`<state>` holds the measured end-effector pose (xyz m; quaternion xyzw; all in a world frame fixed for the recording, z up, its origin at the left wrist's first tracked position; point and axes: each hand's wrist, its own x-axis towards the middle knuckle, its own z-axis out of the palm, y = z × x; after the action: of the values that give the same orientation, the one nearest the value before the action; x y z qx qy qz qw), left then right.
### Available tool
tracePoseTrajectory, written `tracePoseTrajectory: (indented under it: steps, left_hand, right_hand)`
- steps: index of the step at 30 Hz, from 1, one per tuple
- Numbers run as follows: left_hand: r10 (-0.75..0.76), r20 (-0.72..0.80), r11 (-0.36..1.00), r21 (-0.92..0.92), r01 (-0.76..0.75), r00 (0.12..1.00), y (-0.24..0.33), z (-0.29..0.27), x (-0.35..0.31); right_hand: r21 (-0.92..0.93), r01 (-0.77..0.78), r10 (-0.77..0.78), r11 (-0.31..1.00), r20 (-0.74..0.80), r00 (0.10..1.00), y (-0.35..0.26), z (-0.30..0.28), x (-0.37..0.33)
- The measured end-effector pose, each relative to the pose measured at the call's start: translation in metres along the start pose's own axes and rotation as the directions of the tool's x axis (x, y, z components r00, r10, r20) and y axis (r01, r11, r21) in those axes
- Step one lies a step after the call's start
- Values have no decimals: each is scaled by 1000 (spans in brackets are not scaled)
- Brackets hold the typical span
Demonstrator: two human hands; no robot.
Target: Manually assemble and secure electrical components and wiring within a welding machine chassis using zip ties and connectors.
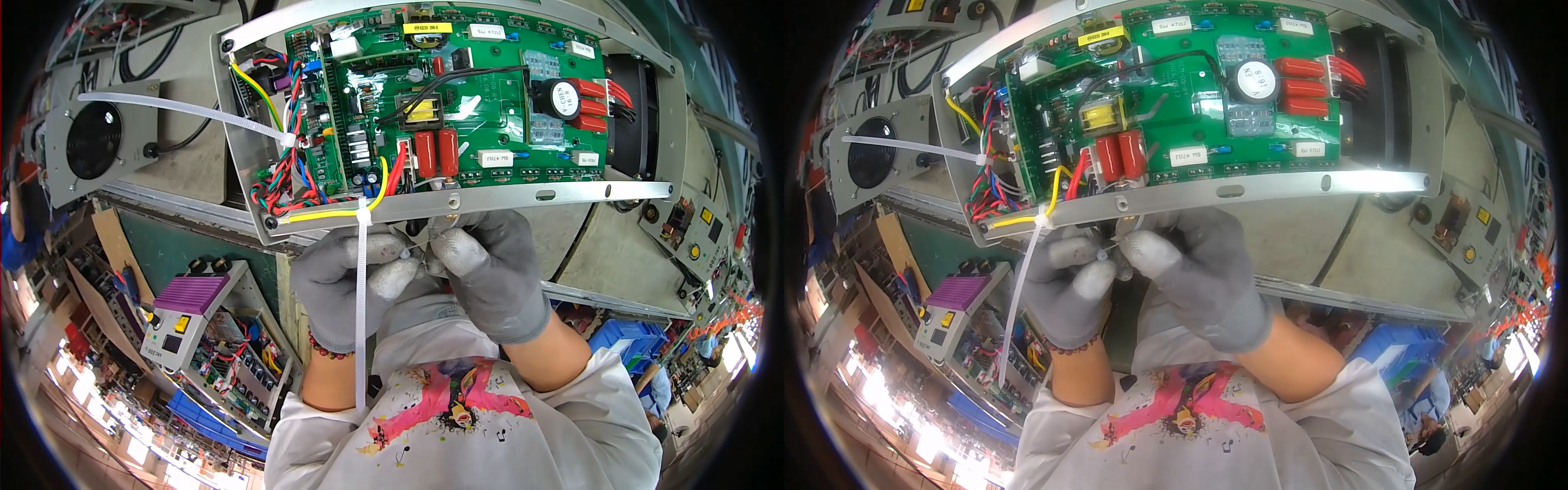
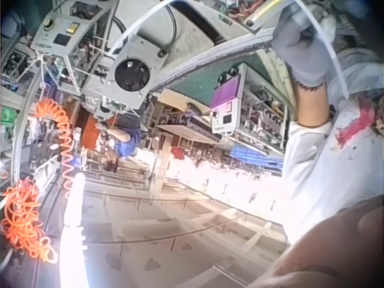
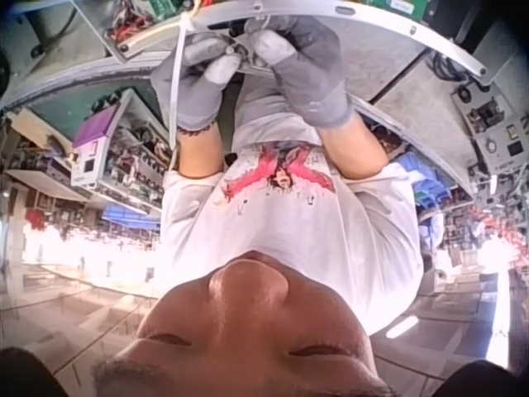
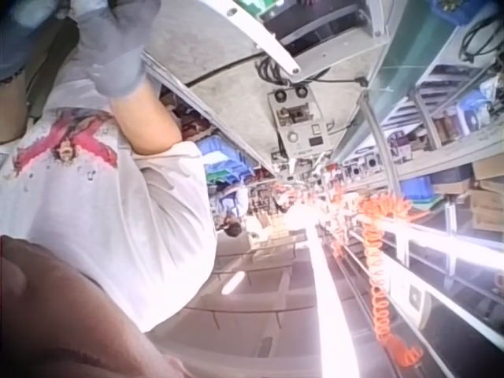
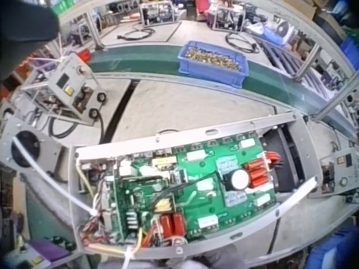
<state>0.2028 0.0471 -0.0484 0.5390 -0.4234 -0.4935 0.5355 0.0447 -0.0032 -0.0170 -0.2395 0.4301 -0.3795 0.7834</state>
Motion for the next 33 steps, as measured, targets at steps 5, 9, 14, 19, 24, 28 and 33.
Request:
tracePoseTrajectory:
  steps: [5,9,14,19,24,28,33]
  left_hand:
    - [-45,-20,999,14,45,999,2,1,-1]
    - [-162,-108,979,-146,145,981,8,6,0]
    - [32,-118,979,204,-8,992,20,16,6]
    - [53,-241,936,350,36,969,30,23,6]
    - [143,-50,816,571,-89,988,33,21,6]
    - [205,23,780,600,-178,978,31,24,5]
    - [33,49,885,464,-52,998,37,24,5]
  right_hand:
    - [26,-26,26,999,-3,1000,-2,-2,0]
    - [-25,3,-1,1000,51,999,-3,-2,0]
    - [-95,-35,33,995,-24,999,-5,0,0]
    - [-95,-71,65,993,-57,996,-15,3,0]
    - [-133,-137,116,982,-155,981,-14,9,-5]
    - [-319,-67,22,945,-140,990,-7,9,-6]
    - [-301,-81,44,950,-127,991,-10,7,-8]
